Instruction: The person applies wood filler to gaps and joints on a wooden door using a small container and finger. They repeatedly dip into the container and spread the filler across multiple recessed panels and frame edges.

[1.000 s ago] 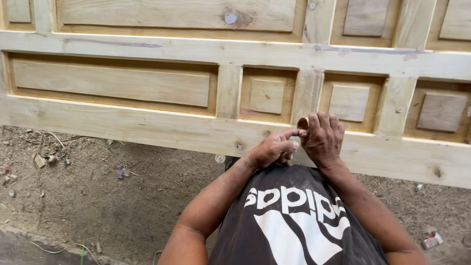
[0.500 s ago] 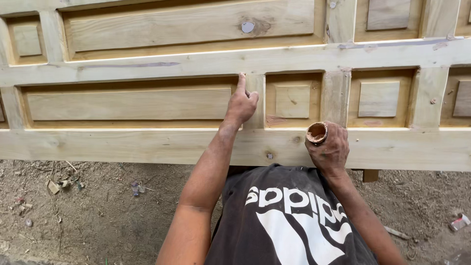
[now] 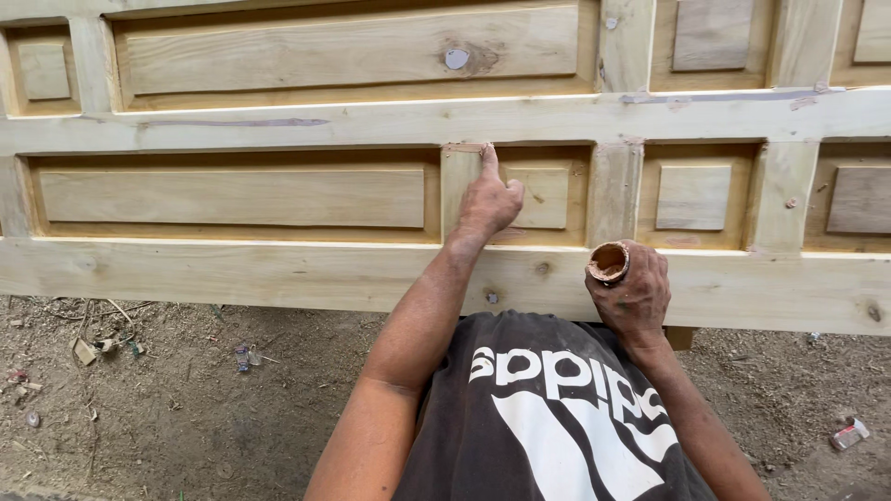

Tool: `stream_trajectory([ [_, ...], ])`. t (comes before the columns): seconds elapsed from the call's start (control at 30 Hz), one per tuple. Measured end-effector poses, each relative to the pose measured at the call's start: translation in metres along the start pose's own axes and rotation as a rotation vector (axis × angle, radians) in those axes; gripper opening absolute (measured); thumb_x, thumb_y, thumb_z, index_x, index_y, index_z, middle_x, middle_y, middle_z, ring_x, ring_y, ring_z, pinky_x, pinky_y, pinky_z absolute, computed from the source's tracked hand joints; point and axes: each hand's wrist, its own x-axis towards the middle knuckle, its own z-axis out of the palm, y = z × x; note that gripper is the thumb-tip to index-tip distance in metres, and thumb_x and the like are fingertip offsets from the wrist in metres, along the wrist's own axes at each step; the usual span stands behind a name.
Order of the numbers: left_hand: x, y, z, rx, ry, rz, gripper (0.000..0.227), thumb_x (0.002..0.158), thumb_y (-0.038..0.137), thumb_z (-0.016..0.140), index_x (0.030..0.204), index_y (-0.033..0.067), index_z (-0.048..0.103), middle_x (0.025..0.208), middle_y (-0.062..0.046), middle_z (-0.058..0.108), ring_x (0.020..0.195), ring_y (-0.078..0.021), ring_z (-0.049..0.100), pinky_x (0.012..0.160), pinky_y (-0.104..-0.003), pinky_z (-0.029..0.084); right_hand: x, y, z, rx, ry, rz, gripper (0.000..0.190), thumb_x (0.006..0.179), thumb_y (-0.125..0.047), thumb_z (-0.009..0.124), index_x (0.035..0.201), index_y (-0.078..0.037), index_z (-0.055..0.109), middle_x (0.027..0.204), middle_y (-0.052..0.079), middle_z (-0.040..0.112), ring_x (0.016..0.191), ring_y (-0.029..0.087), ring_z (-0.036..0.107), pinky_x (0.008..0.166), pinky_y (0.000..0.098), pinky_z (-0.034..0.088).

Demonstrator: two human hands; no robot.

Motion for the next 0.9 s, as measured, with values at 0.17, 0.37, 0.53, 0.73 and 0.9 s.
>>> stream_trajectory([
  [0.17, -0.001, -0.007, -0.015, -0.108, 0.044, -0.119, 0.083, 0.093, 0.025, 0.047, 0.166, 0.0088, 0.009, 0.128, -0.022, 0.060, 0.085, -0.0312, 0.071, 0.079, -0.046, 0.062, 0.006, 0.019, -0.010, 0.082, -0.027, -0.041, 0.050, 0.082, -0.028, 0.083, 0.119, -0.003, 0.059, 0.106, 0.016, 0.066, 0.102, 0.032, 0.065, 0.093, 0.0473, 0.053],
  [0.37, -0.066, 0.040, 0.002, -0.150, -0.040, 0.353, 0.047, 0.099, 0.031, 0.059, 0.142, 0.0122, 0.058, 0.117, -0.019, 0.073, 0.098, -0.0270, 0.070, 0.086, -0.041, 0.058, 0.034, 0.039, -0.016, 0.147, -0.109, 0.000, 0.044, 0.082, -0.025, 0.082, 0.116, -0.005, 0.063, 0.106, 0.014, 0.068, 0.099, 0.031, 0.064, 0.089, 0.0452, 0.053],
  [0.53, -0.111, 0.081, 0.025, -0.001, -0.511, 0.403, 0.055, 0.098, 0.032, 0.062, 0.148, 0.0106, 0.051, 0.104, -0.010, 0.065, 0.092, -0.0213, 0.064, 0.083, -0.038, 0.057, 0.068, 0.041, -0.021, 0.091, -0.077, -0.171, 0.052, 0.078, -0.022, 0.081, 0.123, -0.006, 0.062, 0.116, 0.015, 0.067, 0.114, 0.033, 0.063, 0.097, 0.0476, 0.051],
  [0.73, -0.096, 0.096, 0.031, -0.287, -0.560, 0.300, 0.064, 0.095, 0.026, 0.063, 0.151, 0.0036, 0.044, 0.082, -0.004, 0.055, 0.072, -0.0163, 0.056, 0.067, -0.038, 0.057, 0.095, 0.031, -0.025, 0.104, -0.059, -0.119, 0.053, 0.076, -0.025, 0.083, 0.121, -0.007, 0.062, 0.117, 0.014, 0.067, 0.115, 0.034, 0.061, 0.093, 0.0498, 0.048],
  [0.9, -0.087, 0.088, 0.042, -0.620, -0.650, 0.112, 0.065, 0.093, 0.021, 0.059, 0.151, -0.0022, 0.040, 0.077, -0.001, 0.054, 0.066, -0.0074, 0.058, 0.055, -0.029, 0.063, 0.097, 0.032, -0.019, -0.023, -0.030, -0.180, 0.044, 0.084, -0.028, 0.075, 0.120, -0.008, 0.060, 0.116, 0.011, 0.064, 0.117, 0.032, 0.058, 0.090, 0.0491, 0.044],
])
